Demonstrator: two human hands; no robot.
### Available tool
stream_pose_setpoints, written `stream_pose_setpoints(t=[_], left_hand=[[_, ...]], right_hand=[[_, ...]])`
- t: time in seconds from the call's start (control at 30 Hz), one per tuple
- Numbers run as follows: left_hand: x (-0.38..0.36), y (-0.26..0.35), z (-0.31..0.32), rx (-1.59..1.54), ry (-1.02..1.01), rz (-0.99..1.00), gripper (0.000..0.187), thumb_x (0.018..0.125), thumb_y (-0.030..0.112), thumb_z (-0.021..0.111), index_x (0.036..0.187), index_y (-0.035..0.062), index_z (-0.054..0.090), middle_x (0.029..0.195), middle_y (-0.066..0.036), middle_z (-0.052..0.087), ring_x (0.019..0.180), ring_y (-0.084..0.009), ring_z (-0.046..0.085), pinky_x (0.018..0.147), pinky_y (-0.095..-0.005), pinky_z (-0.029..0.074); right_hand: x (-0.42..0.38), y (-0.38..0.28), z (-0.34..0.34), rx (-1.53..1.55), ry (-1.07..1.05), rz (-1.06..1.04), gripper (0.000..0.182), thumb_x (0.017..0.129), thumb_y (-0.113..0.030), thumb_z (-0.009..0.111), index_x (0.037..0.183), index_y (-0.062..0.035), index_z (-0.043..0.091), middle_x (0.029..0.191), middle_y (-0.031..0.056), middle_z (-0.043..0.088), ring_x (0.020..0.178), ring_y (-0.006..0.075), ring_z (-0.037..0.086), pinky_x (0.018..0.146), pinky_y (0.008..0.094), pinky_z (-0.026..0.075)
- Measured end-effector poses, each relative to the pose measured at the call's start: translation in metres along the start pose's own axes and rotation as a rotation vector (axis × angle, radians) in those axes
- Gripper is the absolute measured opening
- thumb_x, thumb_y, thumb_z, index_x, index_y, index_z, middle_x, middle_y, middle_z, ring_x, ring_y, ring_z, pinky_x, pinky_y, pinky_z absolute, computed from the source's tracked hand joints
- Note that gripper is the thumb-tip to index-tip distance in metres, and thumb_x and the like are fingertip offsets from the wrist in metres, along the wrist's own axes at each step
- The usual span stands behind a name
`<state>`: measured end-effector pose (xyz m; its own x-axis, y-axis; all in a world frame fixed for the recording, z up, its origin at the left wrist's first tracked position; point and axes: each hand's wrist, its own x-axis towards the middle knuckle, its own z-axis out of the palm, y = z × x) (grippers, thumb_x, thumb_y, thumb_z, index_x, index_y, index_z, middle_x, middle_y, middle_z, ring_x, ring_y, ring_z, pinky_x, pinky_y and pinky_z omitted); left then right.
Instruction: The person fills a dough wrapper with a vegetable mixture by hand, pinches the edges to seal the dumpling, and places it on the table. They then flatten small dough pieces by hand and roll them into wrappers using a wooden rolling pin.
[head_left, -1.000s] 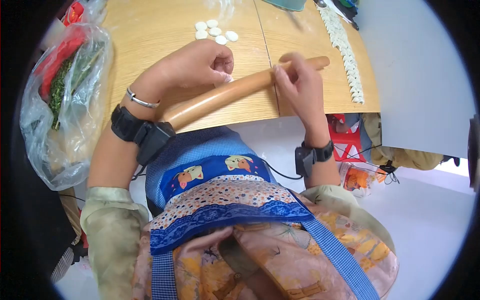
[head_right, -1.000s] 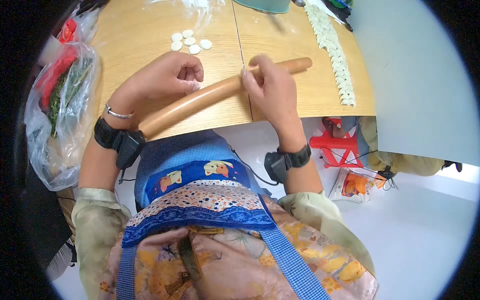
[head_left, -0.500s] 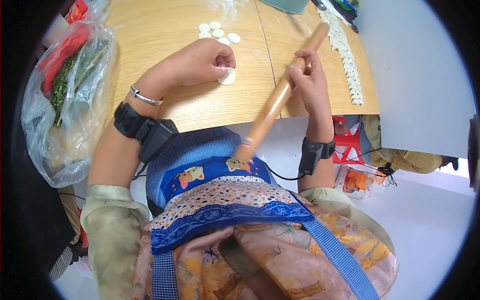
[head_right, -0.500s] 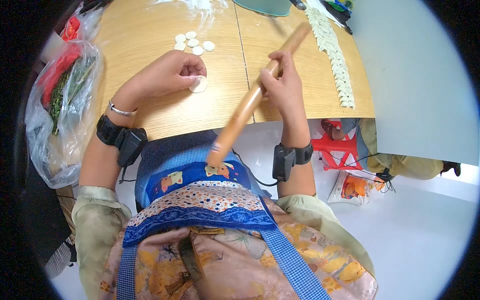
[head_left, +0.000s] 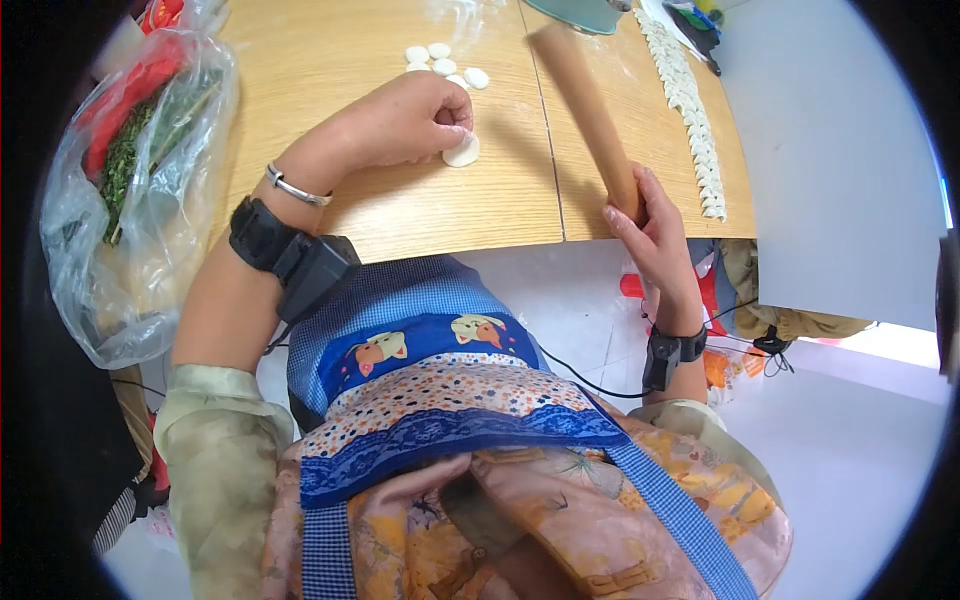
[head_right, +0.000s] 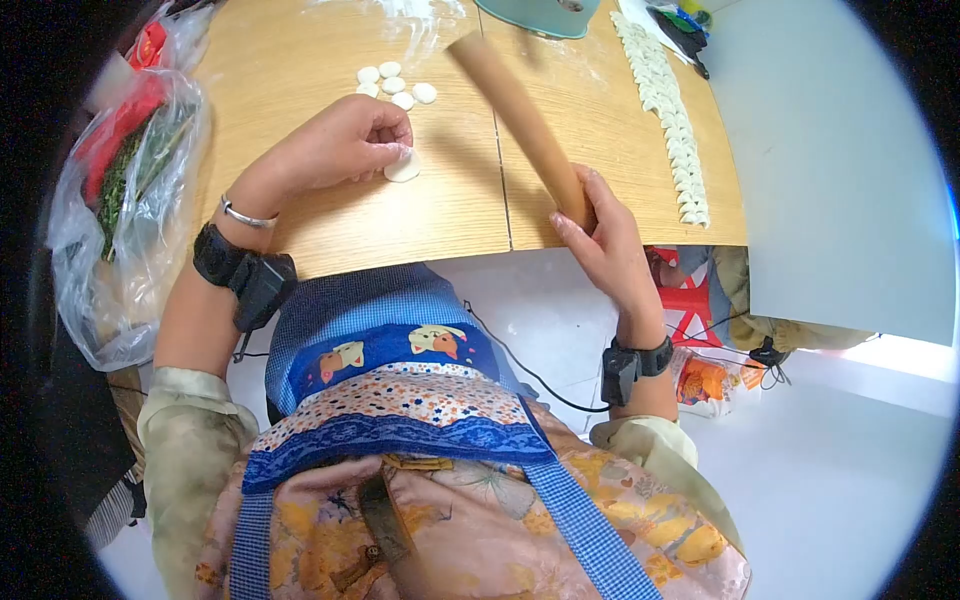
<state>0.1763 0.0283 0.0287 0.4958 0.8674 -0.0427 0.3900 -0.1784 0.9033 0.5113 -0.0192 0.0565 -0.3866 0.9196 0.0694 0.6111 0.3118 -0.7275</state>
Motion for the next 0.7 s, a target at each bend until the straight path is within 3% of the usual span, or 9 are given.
stream_pose_setpoints(t=[0.13, 0.2, 0.33, 0.4, 0.5, 0.7], left_hand=[[0.002, -0.001, -0.001, -0.078, 0.0, -0.011, 0.009, 0.093, 0.008, 0.064, 0.09, -0.0014, 0.063, 0.069, 0.0, 0.059, 0.056, -0.0059, 0.052, 0.052, -0.0228, 0.043], [0.001, 0.0, -0.003, -0.095, -0.016, -0.045, 0.007, 0.092, 0.006, 0.064, 0.09, -0.0007, 0.063, 0.069, 0.001, 0.058, 0.056, -0.0056, 0.052, 0.052, -0.0226, 0.043], [0.001, 0.002, -0.003, -0.073, -0.021, -0.034, 0.005, 0.091, 0.005, 0.064, 0.09, -0.0003, 0.063, 0.069, 0.001, 0.058, 0.056, -0.0055, 0.051, 0.052, -0.0224, 0.043], [0.002, 0.001, -0.004, -0.047, -0.057, -0.024, 0.004, 0.09, 0.004, 0.064, 0.09, -0.0003, 0.063, 0.069, 0.001, 0.058, 0.057, -0.0055, 0.051, 0.053, -0.0221, 0.043], [0.002, 0.001, -0.004, -0.035, -0.075, -0.014, 0.004, 0.09, 0.003, 0.064, 0.091, -0.0008, 0.063, 0.071, 0.001, 0.058, 0.059, -0.0053, 0.051, 0.054, -0.0221, 0.043], [0.002, -0.003, -0.005, -0.008, -0.11, 0.014, 0.005, 0.088, 0.002, 0.064, 0.092, -0.001, 0.063, 0.074, -0.001, 0.06, 0.065, -0.0068, 0.053, 0.058, -0.0236, 0.045]], right_hand=[[-0.003, 0.002, -0.018, -0.066, -0.118, 0.009, 0.047, 0.084, -0.002, 0.066, 0.13, 0.0006, 0.056, 0.102, 0.0104, 0.063, 0.089, 0.016, 0.059, 0.078, 0.0286, 0.049], [0.0, -0.003, -0.024, -0.173, -0.229, -0.066, 0.048, 0.077, 0.001, 0.066, 0.125, -0.0008, 0.06, 0.102, 0.0141, 0.066, 0.091, 0.0225, 0.064, 0.079, 0.0321, 0.051], [0.012, -0.028, -0.011, -0.31, -0.286, -0.166, 0.046, 0.074, 0.002, 0.065, 0.119, -0.0027, 0.062, 0.1, 0.0164, 0.066, 0.09, 0.0321, 0.065, 0.077, 0.0385, 0.052], [0.022, -0.037, 0.005, -0.473, -0.263, -0.313, 0.042, 0.074, 0.002, 0.064, 0.116, -0.0055, 0.064, 0.091, 0.0163, 0.062, 0.086, 0.0373, 0.062, 0.074, 0.0445, 0.049], [0.039, -0.042, 0.024, -0.477, -0.194, -0.399, 0.04, 0.075, 0.003, 0.064, 0.114, -0.0069, 0.065, 0.085, 0.0146, 0.057, 0.084, 0.0372, 0.06, 0.073, 0.047, 0.047], [0.057, -0.042, 0.042, -0.504, -0.186, -0.516, 0.041, 0.076, 0.0, 0.065, 0.116, -0.0073, 0.066, 0.09, 0.0126, 0.058, 0.089, 0.0339, 0.058, 0.078, 0.0439, 0.046]])
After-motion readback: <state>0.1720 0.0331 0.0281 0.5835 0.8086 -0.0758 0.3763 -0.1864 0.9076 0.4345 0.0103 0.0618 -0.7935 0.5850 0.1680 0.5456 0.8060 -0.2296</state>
